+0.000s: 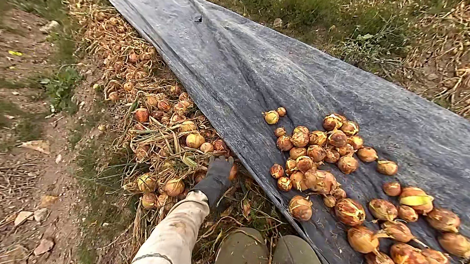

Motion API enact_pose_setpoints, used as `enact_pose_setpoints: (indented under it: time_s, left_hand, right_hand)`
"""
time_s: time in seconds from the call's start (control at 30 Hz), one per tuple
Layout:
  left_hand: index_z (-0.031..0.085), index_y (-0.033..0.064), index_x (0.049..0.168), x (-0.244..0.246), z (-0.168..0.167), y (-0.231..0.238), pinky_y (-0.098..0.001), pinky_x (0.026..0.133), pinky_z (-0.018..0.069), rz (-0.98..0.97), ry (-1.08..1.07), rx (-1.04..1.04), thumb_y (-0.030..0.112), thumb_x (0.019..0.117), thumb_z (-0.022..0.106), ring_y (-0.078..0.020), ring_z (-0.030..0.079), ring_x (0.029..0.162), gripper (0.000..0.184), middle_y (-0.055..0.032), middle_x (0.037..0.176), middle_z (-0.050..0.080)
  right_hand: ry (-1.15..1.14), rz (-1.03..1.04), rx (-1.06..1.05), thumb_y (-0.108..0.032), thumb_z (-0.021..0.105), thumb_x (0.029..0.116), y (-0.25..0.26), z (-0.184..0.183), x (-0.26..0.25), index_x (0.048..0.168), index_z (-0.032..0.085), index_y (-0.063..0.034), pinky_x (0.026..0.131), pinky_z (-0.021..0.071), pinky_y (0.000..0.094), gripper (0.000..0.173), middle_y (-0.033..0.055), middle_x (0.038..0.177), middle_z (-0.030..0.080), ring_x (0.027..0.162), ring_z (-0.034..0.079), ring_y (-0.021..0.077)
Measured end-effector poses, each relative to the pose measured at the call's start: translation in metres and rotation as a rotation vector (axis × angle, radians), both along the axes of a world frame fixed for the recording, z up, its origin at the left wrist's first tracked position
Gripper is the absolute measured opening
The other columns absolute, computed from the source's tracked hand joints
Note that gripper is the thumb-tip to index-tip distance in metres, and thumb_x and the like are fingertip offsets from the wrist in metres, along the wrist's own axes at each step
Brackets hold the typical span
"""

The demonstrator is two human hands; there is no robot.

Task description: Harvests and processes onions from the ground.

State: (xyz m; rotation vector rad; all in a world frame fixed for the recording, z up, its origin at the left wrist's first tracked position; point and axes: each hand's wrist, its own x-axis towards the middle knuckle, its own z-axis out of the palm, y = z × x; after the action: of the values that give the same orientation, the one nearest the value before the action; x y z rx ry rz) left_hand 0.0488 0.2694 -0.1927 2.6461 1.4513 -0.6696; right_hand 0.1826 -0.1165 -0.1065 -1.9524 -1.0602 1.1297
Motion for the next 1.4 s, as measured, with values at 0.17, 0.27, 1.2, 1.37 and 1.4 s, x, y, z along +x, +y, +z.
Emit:
enact_pose_setpoints:
  time_s: [0.17,0.27,1.2,1.37,1.4]
  left_hand:
    - [0.038,0.0258,0.157,-0.068,0.028,-0.119,-0.0536,0.093,0.0583,0.114,-0.393,-0.316,0.065,0.0656,0.083,-0.0304,0.067,0.115,0.109,-0.0138,0.148,0.054]
    - [0.040,0.0212,0.154,-0.113,0.051,-0.184,-0.0409,0.105,0.0558,0.344,-0.862,-0.377,0.059,0.0609,0.092,-0.0138,0.063,0.123,0.113,-0.0045,0.143,0.059]
    - [0.067,0.0116,0.103,-0.113,0.195,-0.274,-0.0320,0.068,0.0599,0.494,-0.780,-0.599,0.037,0.0985,0.068,-0.0118,0.070,0.069,0.025,0.0011,0.082,0.073]
    - [0.071,0.0109,0.126,-0.093,0.195,-0.275,-0.0511,0.121,0.0335,0.060,-0.453,-0.285,0.042,0.1032,0.053,-0.0233,0.068,0.116,0.043,-0.0083,0.115,0.075]
    - [0.071,0.0101,0.124,-0.091,0.186,-0.278,-0.0516,0.121,0.0332,0.017,-0.436,-0.305,0.040,0.1043,0.051,-0.0250,0.069,0.115,0.041,-0.0095,0.113,0.075]
  right_hand:
    - [-0.064,0.077,0.059,-0.041,0.041,0.1097,0.005,0.000,0.001,0.138,0.064,-0.0140,0.098,0.0537,0.0447,0.045,0.0107,0.124,0.071,0.110,0.069,0.0208]
    - [-0.081,0.144,-0.023,-0.051,0.041,0.1072,0.010,0.000,-0.008,0.144,0.059,-0.0200,0.100,0.0530,0.0487,0.052,0.0086,0.127,0.070,0.113,0.068,0.0218]
    - [-0.201,0.364,-0.187,-0.070,0.027,0.1019,-0.007,0.006,-0.037,0.142,0.058,-0.0166,0.098,0.0500,0.0610,0.073,0.0187,0.116,0.071,0.113,0.067,0.0376]
    - [0.101,0.163,0.014,-0.069,0.043,0.0986,0.010,0.004,-0.062,0.122,0.068,-0.0078,0.088,0.0545,0.0492,0.070,0.0131,0.101,0.071,0.095,0.069,0.0251]
    - [0.195,0.068,-0.016,-0.069,0.043,0.0988,0.015,0.001,-0.063,0.126,0.063,-0.0073,0.087,0.0565,0.0456,0.071,0.0116,0.103,0.070,0.094,0.069,0.0219]
